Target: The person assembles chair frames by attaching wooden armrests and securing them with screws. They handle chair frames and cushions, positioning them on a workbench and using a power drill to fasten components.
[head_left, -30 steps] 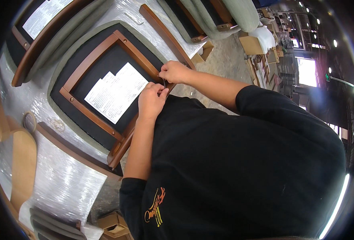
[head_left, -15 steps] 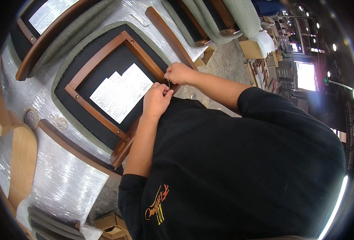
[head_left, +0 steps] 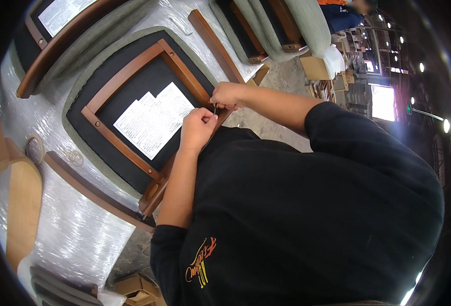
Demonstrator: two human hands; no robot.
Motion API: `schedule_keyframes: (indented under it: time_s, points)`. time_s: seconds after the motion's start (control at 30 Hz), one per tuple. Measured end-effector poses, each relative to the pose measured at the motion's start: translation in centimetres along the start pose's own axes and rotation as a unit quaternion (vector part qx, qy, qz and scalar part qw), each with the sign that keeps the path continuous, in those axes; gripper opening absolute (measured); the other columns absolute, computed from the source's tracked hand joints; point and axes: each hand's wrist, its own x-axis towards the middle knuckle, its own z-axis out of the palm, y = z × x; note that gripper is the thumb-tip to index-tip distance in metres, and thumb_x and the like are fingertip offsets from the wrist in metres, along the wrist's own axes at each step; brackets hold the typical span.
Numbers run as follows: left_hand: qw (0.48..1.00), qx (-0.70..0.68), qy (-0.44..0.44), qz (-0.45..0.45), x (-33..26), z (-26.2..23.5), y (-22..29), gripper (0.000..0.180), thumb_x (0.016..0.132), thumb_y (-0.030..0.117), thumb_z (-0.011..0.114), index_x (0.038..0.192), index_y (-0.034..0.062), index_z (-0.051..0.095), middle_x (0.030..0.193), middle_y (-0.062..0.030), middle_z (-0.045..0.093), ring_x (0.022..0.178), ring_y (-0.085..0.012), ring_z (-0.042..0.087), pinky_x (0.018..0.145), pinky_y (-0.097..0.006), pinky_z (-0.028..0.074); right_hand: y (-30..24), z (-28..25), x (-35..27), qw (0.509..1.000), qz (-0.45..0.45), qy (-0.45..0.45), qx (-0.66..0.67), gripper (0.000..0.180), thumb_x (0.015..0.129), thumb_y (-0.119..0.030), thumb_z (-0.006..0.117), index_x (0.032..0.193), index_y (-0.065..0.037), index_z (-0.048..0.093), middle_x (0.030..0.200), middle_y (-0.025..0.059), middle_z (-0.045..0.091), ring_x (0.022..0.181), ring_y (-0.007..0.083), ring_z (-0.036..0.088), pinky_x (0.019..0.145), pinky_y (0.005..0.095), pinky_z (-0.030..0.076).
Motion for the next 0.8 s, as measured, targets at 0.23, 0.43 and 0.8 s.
schedule_keyframes:
  time_s: [0.23,0.43,0.8]
  points:
    - [0.999,0.021,-0.012,-0.04,0.6,-1.3,0.3,0.021,0.089,0.018,0.076,0.083,-0.0006,0.069,0.078,-0.0149,0.068,0.069,-0.0293,0.066,0.069,-0.04,0.053,-0.3,0.4,0.0,1.0,0.018,0.009,0.013,0.018,0.095,-0.016,0.064,0.083,-0.003,0.063,0.06,0.0051,0.053,0.041,0.0144,0.041,0.039,0.0347,0.031]
    - [0.997,0.051,-0.035,-0.05,0.5,-2.3,0.4,0.027,0.093,0.026,0.074,0.083,0.0007,0.07,0.076,-0.0171,0.071,0.071,-0.0333,0.069,0.069,-0.044,0.053,-0.7,0.8,-0.1,0.999,0.035,0.012,0.03,0.017,0.096,-0.015,0.063,0.084,-0.003,0.061,0.061,0.0048,0.053,0.041,0.0136,0.04,0.04,0.0341,0.029]
    - [0.989,0.123,0.057,-0.05,1.8,-2.3,0.6,0.03,0.095,0.025,0.074,0.082,-0.001,0.069,0.077,-0.0237,0.069,0.075,-0.045,0.067,0.071,-0.05,0.052,1.2,1.0,1.2,0.959,0.103,-0.057,0.259,0.022,0.104,-0.018,0.055,0.086,-0.005,0.058,0.062,-0.0004,0.049,0.042,0.0083,0.032,0.041,0.0297,0.024]
